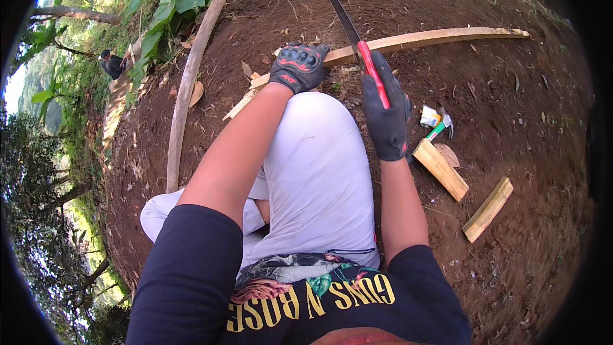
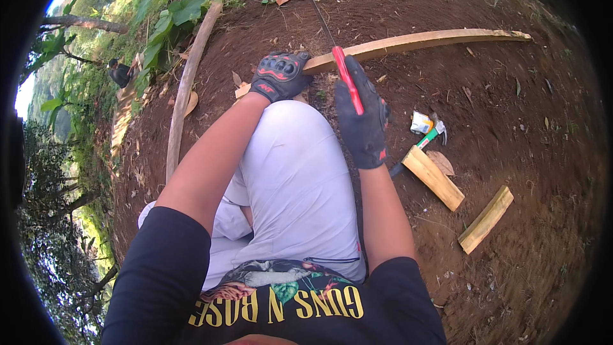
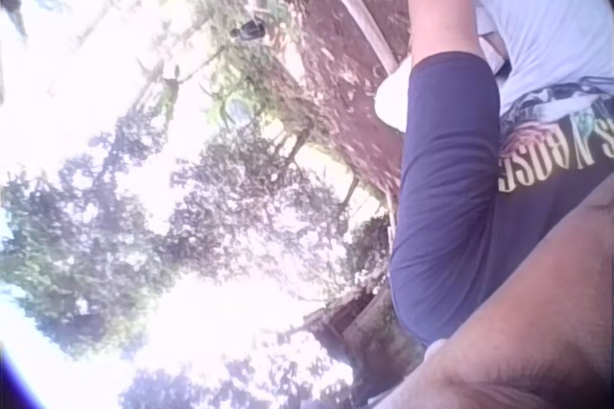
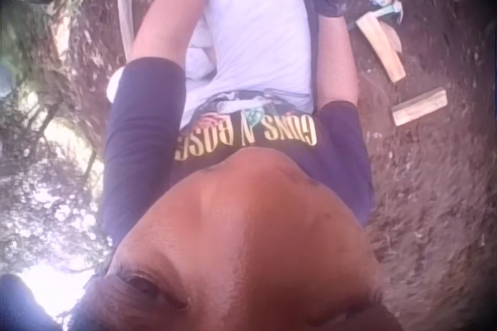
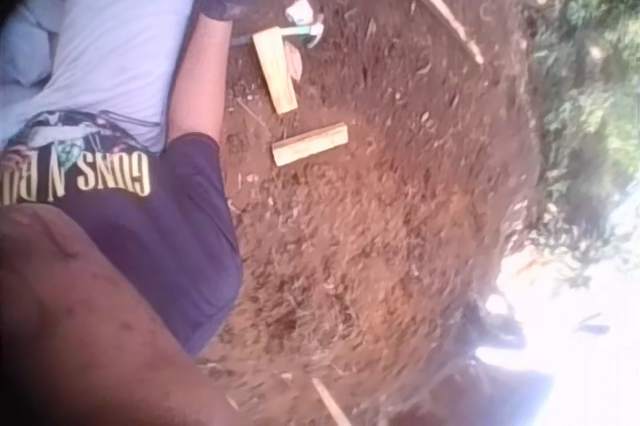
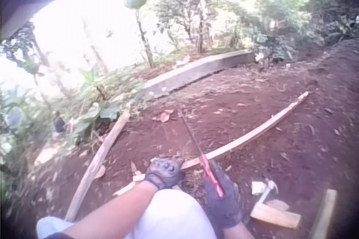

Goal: The person sits on the ground and uses a hand saw to cut a piece of wood resting on their lap. They periodically pause to inspect the cut pieces and then resume sawing another section of the wood.

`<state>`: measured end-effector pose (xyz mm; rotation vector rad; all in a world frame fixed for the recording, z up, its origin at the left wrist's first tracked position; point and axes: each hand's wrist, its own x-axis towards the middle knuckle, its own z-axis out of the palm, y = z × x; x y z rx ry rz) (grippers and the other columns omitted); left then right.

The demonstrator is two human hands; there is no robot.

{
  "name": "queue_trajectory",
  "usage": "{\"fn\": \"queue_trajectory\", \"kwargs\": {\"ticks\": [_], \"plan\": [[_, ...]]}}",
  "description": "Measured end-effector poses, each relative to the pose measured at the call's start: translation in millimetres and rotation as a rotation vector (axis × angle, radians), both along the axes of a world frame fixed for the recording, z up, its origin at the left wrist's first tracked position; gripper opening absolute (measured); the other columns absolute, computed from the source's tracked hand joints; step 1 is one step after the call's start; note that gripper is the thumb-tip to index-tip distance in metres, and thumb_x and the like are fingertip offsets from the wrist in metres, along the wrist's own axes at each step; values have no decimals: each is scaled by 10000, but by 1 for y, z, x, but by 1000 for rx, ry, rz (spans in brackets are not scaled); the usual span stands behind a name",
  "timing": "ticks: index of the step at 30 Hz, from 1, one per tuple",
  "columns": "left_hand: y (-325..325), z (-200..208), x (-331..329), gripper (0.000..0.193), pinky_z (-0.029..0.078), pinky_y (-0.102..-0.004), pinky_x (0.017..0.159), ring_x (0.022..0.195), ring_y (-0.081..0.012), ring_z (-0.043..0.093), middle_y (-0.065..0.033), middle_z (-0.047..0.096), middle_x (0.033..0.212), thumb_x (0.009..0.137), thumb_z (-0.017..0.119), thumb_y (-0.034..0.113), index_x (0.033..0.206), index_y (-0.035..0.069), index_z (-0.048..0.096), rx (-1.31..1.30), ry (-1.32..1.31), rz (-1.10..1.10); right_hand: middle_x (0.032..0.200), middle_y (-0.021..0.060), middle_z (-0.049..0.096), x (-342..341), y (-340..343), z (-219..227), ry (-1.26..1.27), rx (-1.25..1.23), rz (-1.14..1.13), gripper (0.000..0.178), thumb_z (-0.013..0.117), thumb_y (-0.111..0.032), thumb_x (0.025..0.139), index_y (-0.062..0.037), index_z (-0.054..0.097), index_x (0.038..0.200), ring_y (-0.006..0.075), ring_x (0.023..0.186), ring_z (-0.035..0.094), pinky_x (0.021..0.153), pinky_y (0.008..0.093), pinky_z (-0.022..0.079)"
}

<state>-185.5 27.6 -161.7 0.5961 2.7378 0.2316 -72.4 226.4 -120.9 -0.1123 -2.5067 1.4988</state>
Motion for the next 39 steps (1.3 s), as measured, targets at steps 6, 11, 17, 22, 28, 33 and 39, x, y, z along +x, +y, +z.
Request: {"fn": "queue_trajectory", "kwargs": {"ticks": [6,11,17,22,28,33,39], "plan": [[-1,-4,-2,378,586,-517,982,1106,-374,772,-167,804,1145,1002,696,384,1310,166,723,-24,-15,-10,1422,209,738,-18,9,-37,124,-10,3,479,694,-142,1064,-75,647,1536,349,1270,748,1019,436,596],[3,-3,-4,374,593,-528,964,1096,-369,777,-162,806,1133,1002,693,376,1312,169,720,-14,-3,-16,1392,210,751,68,39,-38,-76,-145,-81,499,707,-136,1039,-73,653,1532,343,1212,771,991,432,602],[-12,-7,2,382,596,-522,972,1108,-361,776,-148,808,1129,993,704,380,1317,177,716,-15,-17,30,1362,223,760,168,53,-14,-179,192,-50,499,705,-139,1025,-70,664,1517,365,1185,776,1000,460,597],[6,-1,2,374,596,-525,982,1136,-369,767,-161,800,1162,988,688,334,1327,178,708,-21,53,-23,1421,210,737,158,50,-23,-228,-71,-124,496,699,-112,1023,-56,660,1514,376,1281,738,1051,458,583],[-8,-9,0,411,588,-520,1000,1131,-374,769,-169,803,1177,1000,666,348,1374,184,706,-15,8,16,1456,201,721,31,13,-26,-8,41,-3,485,693,-155,1067,-90,638,1544,353,1319,724,1073,442,580],[2,-5,-1,385,590,-515,991,1098,-375,778,-160,810,1139,996,690,390,1311,170,722,-8,-8,3,1466,183,722,-37,9,-17,8,-79,21,458,690,-179,1082,-102,655,1532,349,1320,724,1074,435,580],[2,0,-2,398,586,-517,986,1135,-371,770,-160,808,1168,1010,699,402,1318,149,706,-35,-46,-13,1467,195,718,20,22,5,-72,22,-4,464,691,-179,1082,-92,650,1536,360,1323,721,1071,440,581]]}}
